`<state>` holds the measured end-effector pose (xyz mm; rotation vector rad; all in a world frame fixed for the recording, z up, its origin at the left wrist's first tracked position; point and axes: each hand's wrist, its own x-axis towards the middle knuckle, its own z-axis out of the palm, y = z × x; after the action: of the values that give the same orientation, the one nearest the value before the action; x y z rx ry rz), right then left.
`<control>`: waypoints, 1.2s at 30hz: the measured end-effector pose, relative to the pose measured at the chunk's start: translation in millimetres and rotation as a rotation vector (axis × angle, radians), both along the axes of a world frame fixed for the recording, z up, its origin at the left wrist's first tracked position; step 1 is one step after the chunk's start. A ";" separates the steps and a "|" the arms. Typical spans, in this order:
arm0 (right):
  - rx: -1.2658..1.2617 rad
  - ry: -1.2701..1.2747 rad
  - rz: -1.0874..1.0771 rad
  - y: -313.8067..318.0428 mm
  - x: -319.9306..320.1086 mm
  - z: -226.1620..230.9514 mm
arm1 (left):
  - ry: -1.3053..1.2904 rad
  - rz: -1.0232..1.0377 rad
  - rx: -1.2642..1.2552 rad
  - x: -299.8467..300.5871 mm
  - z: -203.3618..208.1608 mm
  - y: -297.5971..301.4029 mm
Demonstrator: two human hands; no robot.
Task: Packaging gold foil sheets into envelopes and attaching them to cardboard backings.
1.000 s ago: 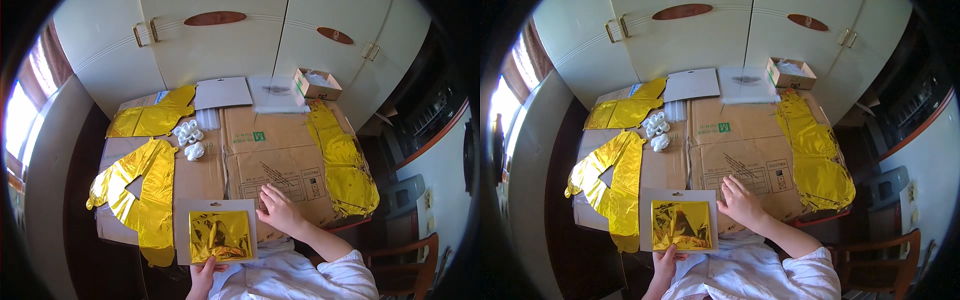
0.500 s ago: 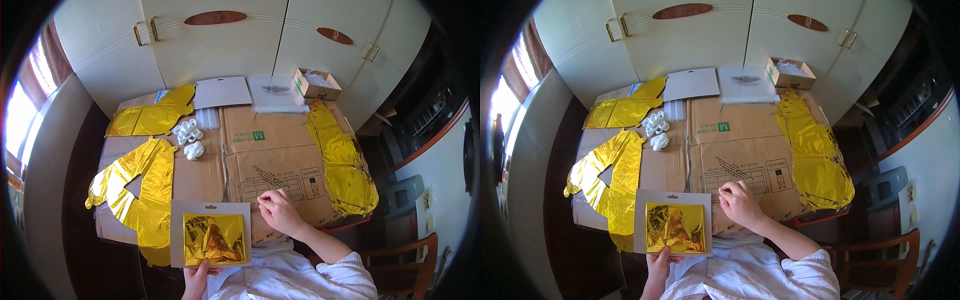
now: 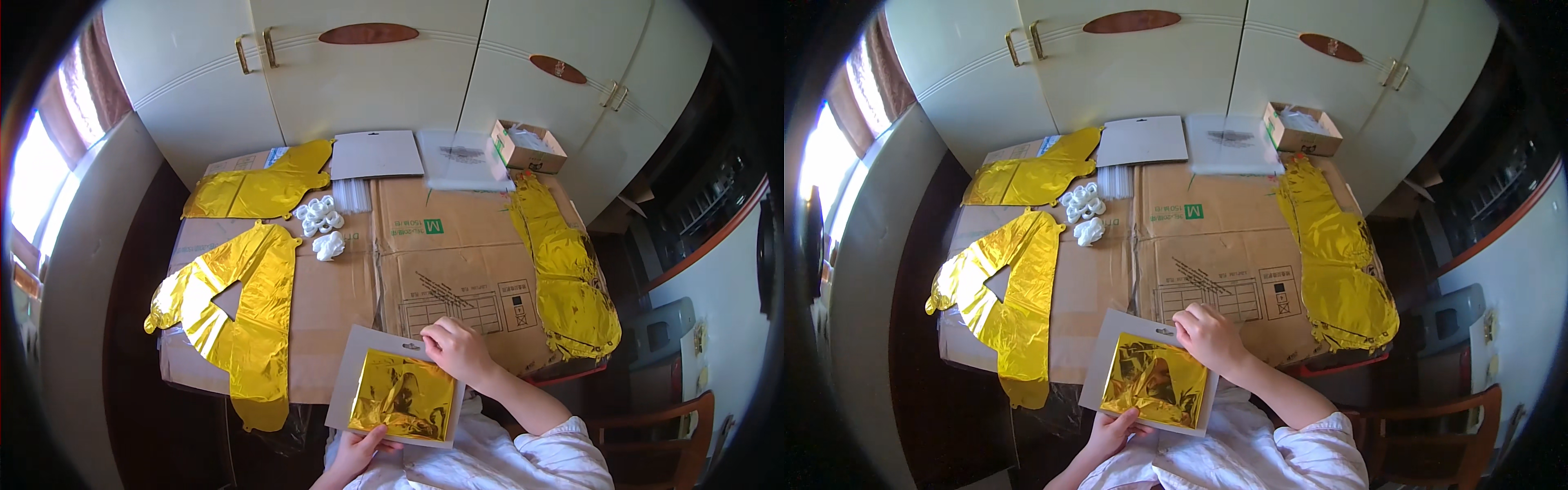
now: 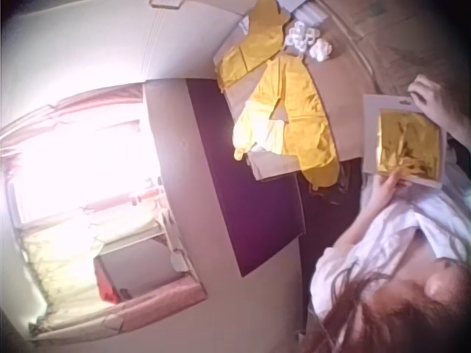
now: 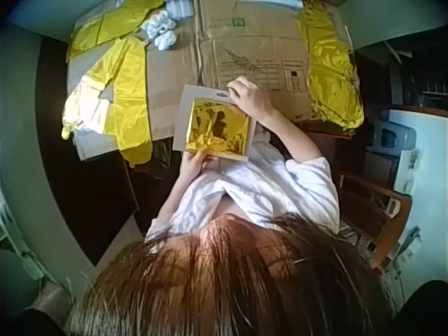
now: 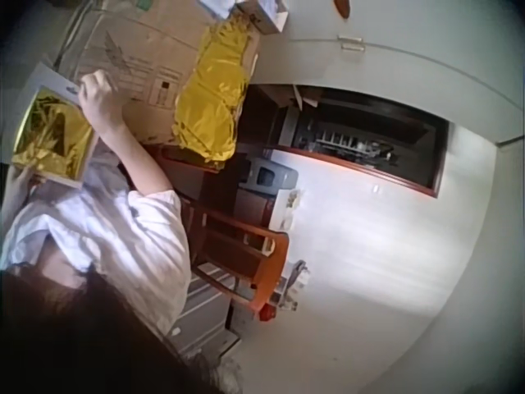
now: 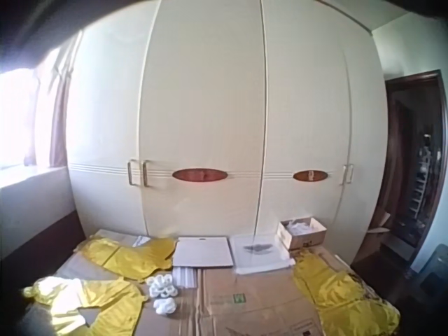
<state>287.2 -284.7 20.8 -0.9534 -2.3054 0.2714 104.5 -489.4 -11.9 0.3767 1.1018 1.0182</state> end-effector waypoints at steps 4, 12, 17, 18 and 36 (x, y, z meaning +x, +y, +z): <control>0.026 -0.051 0.001 -1.3 0.2 -1.8 | 0.012 -0.004 0.027 0.9 1.8 1.9; 0.021 -0.070 0.065 -7.8 -3.2 3.9 | -0.202 0.050 -0.066 -6.1 -15.4 7.5; 0.029 -0.106 0.078 -14.0 -0.8 8.0 | -0.208 0.064 -0.071 -5.9 -12.2 9.6; 0.035 -0.121 0.080 -15.6 -0.4 8.9 | -0.202 0.062 -0.075 -5.1 -11.7 9.9; 0.347 -0.290 0.047 -9.4 -11.2 7.5 | -0.190 0.079 -0.078 9.6 -8.4 16.5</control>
<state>275.9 -294.1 28.3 -0.8019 -2.5259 -0.2595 114.1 -472.9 -20.4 0.1711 0.9873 1.0545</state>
